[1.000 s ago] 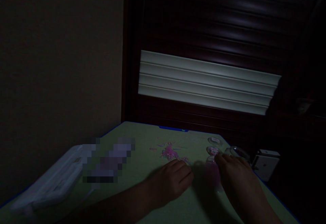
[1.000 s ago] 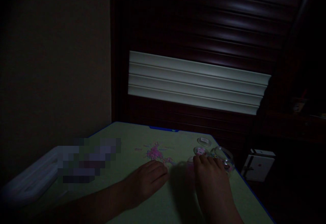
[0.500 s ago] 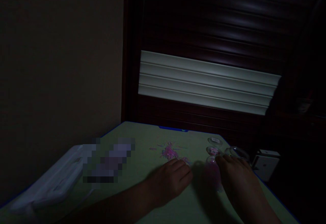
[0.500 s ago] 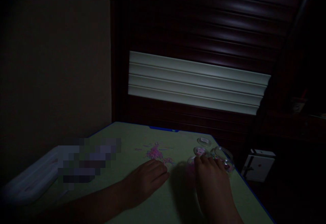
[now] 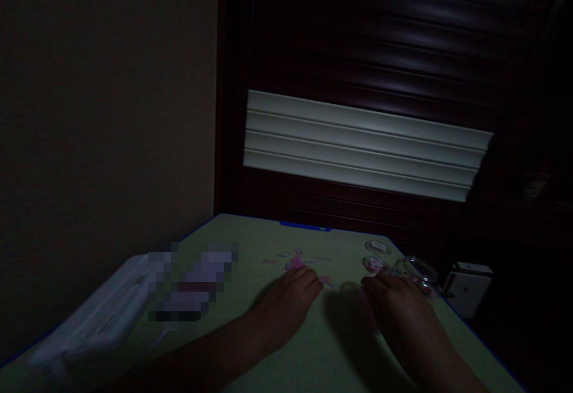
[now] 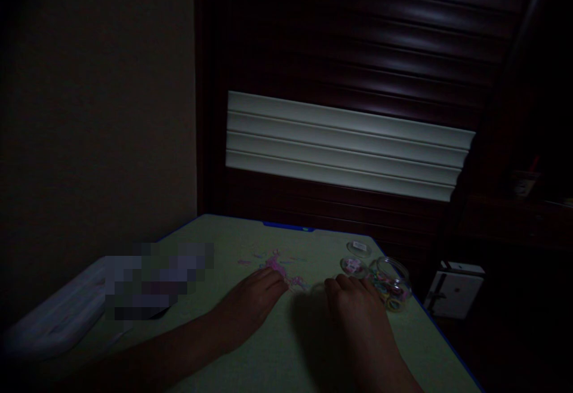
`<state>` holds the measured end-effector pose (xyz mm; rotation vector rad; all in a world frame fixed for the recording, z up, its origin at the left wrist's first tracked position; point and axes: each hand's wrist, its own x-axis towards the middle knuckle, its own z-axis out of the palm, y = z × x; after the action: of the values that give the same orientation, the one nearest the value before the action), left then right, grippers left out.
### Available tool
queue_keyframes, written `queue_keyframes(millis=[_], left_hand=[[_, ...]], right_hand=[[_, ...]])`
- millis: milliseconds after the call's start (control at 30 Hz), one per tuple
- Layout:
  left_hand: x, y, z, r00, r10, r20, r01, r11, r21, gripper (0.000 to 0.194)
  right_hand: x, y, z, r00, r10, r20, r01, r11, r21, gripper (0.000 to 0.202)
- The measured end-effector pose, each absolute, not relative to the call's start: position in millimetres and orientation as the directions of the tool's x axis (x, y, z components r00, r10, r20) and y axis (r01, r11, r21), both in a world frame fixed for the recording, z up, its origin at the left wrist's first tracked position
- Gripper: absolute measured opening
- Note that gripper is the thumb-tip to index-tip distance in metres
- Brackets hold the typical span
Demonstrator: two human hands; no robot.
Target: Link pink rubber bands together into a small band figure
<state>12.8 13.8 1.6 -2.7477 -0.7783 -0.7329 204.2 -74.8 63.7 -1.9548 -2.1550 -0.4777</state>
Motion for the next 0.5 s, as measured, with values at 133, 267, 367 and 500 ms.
queue_keyframes(millis=[133, 267, 367, 500], left_hand=[[10, 22, -4, 0.717, 0.501, 0.485, 0.598, -0.8, -0.058, 0.017], [10, 26, -10, 0.715, 0.516, 0.473, 0.613, -0.787, -0.068, 0.017], [16, 27, -9, 0.745, 0.478, 0.466, 0.58, -0.809, -0.098, 0.017], [27, 28, -5, 0.801, 0.399, 0.447, 0.515, -0.84, -0.173, 0.01]], right_hand=[[204, -75, 66, -0.103, 0.933, 0.344, 0.993, 0.076, 0.092, 0.023], [204, -77, 67, -0.106, 0.923, 0.37, 0.992, 0.072, 0.106, 0.025], [205, -77, 64, -0.122, 0.908, 0.401, 0.99, 0.083, 0.114, 0.026], [208, -75, 62, -0.131, 0.902, 0.412, 0.988, 0.085, 0.128, 0.025]])
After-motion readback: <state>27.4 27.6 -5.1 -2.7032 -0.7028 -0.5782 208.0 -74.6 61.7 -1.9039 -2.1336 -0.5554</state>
